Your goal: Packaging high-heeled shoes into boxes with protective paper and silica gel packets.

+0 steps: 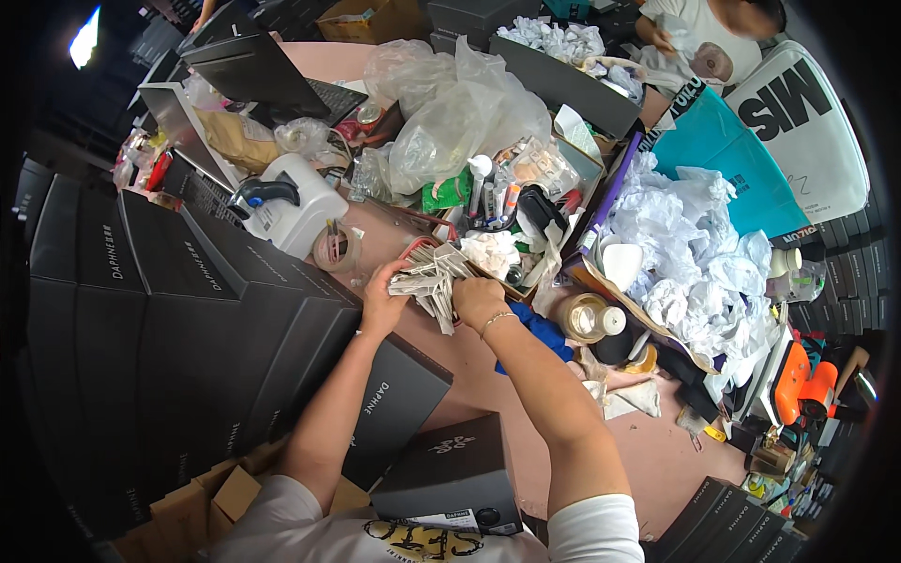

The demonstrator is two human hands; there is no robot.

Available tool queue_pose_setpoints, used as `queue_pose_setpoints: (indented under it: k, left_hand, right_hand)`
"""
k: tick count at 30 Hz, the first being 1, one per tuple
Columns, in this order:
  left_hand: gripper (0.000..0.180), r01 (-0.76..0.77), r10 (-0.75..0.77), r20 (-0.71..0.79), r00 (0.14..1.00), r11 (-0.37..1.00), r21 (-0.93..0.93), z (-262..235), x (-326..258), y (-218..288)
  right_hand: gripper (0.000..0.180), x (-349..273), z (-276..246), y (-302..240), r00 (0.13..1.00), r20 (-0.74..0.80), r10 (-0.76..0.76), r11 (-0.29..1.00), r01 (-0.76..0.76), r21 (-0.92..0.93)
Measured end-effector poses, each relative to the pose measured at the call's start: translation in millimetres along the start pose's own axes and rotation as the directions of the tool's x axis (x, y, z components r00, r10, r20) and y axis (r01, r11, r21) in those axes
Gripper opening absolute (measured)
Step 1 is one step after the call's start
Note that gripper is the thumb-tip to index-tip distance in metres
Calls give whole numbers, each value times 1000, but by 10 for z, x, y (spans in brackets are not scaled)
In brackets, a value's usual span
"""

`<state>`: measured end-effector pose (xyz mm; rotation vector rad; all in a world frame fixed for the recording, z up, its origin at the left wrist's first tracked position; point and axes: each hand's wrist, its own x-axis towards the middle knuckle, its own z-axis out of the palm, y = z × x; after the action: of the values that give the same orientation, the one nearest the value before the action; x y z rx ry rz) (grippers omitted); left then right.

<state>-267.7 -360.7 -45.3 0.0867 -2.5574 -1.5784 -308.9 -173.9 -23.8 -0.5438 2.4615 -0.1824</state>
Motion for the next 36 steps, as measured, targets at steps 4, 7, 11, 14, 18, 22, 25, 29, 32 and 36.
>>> queue_pose_setpoints:
  k: [4,7,11,14,18,22,25,29,32,36]
  left_hand:
    - [40,-2,2,-15,1000,1000,2,-2,-15,-36]
    - [40,12,-12,-19,1000,1000,-8,11,-20,-13]
    - [39,18,-18,-1,1000,1000,-5,-7,-7,27]
    - [38,0,0,19,1000,1000,12,-11,23,55]
    - [38,-288,279,71,958,930,229,-15,21,129]
    - [40,-435,347,293,891,838,329,-15,103,281]
    - [46,-449,301,371,879,784,429,85,221,334]
    - [70,-419,223,428,876,791,446,161,237,240]
    - [101,-365,162,463,872,845,392,50,114,451]
    - [98,-379,216,484,848,885,269,-54,107,396]
  right_hand:
    - [24,17,-30,-44,1000,17,12,999,-12,-35]
    - [23,31,3,-45,1000,-5,29,999,-29,-43]
    - [19,-44,23,2,995,-102,-13,1000,13,4]
    - [15,-255,-34,28,972,-235,-12,999,24,47]
    - [10,-579,23,186,875,-484,-24,985,104,138]
    - [18,-1091,200,390,878,-472,79,893,148,425]
    - [21,-1410,464,399,915,-375,146,797,116,593]
    - [22,-1697,788,380,941,-265,210,654,66,754]
    - [23,-1796,873,403,942,-228,245,613,32,790]
    - [24,-1890,902,415,926,-242,289,526,58,849]
